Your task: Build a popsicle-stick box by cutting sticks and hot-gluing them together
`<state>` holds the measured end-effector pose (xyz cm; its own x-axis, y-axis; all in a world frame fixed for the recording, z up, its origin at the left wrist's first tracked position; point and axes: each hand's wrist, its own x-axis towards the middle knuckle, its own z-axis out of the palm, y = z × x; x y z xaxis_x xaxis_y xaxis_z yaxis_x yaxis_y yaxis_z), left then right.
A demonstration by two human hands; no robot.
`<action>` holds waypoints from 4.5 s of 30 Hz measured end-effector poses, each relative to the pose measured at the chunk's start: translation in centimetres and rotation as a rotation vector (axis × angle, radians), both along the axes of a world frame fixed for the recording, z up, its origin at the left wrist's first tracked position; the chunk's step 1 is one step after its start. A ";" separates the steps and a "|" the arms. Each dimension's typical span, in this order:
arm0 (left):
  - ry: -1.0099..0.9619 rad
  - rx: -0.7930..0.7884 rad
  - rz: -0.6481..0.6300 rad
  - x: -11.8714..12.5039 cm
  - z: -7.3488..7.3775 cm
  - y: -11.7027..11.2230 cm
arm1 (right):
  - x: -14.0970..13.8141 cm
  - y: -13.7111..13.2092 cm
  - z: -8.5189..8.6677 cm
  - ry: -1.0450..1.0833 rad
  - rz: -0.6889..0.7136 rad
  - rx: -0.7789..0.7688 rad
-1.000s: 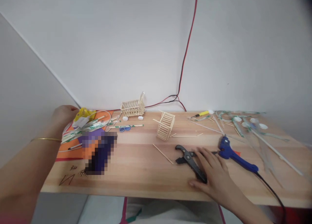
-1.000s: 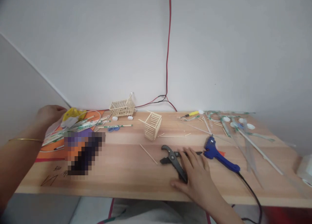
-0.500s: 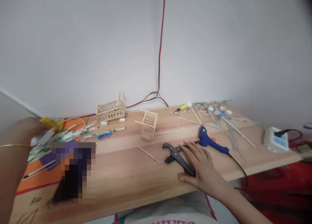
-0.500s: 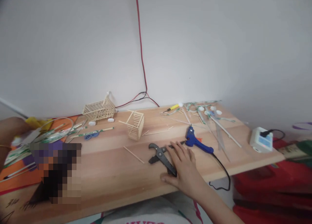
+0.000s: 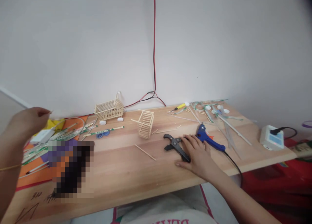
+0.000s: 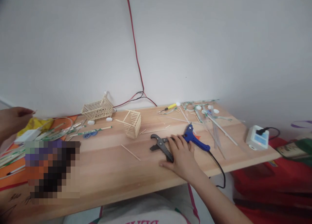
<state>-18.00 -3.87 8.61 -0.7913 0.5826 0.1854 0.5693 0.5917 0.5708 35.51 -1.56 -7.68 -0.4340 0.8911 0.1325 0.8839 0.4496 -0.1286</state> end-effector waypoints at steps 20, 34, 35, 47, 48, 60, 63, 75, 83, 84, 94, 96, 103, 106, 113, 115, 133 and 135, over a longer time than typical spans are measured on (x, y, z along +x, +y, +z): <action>-1.154 1.033 -0.452 23.1 -9.5 4.6 | -7.6 7.7 5.9 0.621 0.163 -0.453; -0.949 0.691 -0.495 22.0 -15.3 5.3 | -12.3 9.3 2.7 0.761 0.307 -0.557; -0.941 0.682 -0.495 22.1 -15.3 5.3 | -12.4 9.4 2.5 0.761 0.301 -0.554; -0.985 0.640 -0.418 22.4 -15.4 5.2 | -14.8 12.7 1.6 0.804 0.290 -0.497; -0.969 0.631 -0.418 22.4 -15.5 5.2 | -15.2 13.0 1.7 0.794 0.269 -0.483; -0.544 0.381 -0.612 23.2 -15.8 4.5 | -17.1 14.3 2.1 0.794 0.330 -0.456; -0.428 0.340 -0.675 23.3 -15.6 4.4 | -15.8 14.3 2.9 0.739 0.320 -0.453; -0.069 0.199 -1.140 27.4 -14.8 5.4 | -6.6 15.0 3.0 0.456 0.230 -0.329; -0.167 0.233 -0.991 29.8 -15.3 8.6 | -7.2 15.3 3.5 0.369 0.287 -0.268; -0.178 0.235 -0.995 29.7 -15.5 8.7 | -7.2 15.3 3.5 0.360 0.293 -0.257; -0.174 0.282 -0.909 28.2 -17.1 8.8 | -6.2 15.6 1.9 0.452 0.471 -0.235; -0.129 0.295 -0.916 28.5 -17.4 8.4 | -5.9 15.7 1.7 0.491 0.467 -0.267; 0.027 0.281 -0.913 29.1 -17.4 7.4 | -6.1 15.7 1.4 0.493 0.440 -0.252; 0.080 0.260 -0.904 29.0 -17.4 7.4 | -6.3 15.5 1.2 0.471 0.434 -0.236; 0.153 0.307 -0.930 29.3 -17.1 7.3 | -6.1 14.8 2.8 0.397 0.446 -0.272; 0.149 0.298 -0.956 29.3 -17.1 7.4 | -5.6 14.7 3.5 0.362 0.461 -0.344; 0.205 0.227 -0.902 28.6 -17.0 7.9 | -5.0 14.1 4.6 0.212 0.444 -0.375; 0.146 0.256 -0.922 28.7 -16.8 7.9 | -5.4 14.1 4.5 0.243 0.316 -0.343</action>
<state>10.70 3.99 -8.21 -0.0029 0.8915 0.4530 0.8231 -0.2551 0.5073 30.15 12.56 -3.23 -0.6813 0.7319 -0.0134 0.6386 0.5853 -0.4996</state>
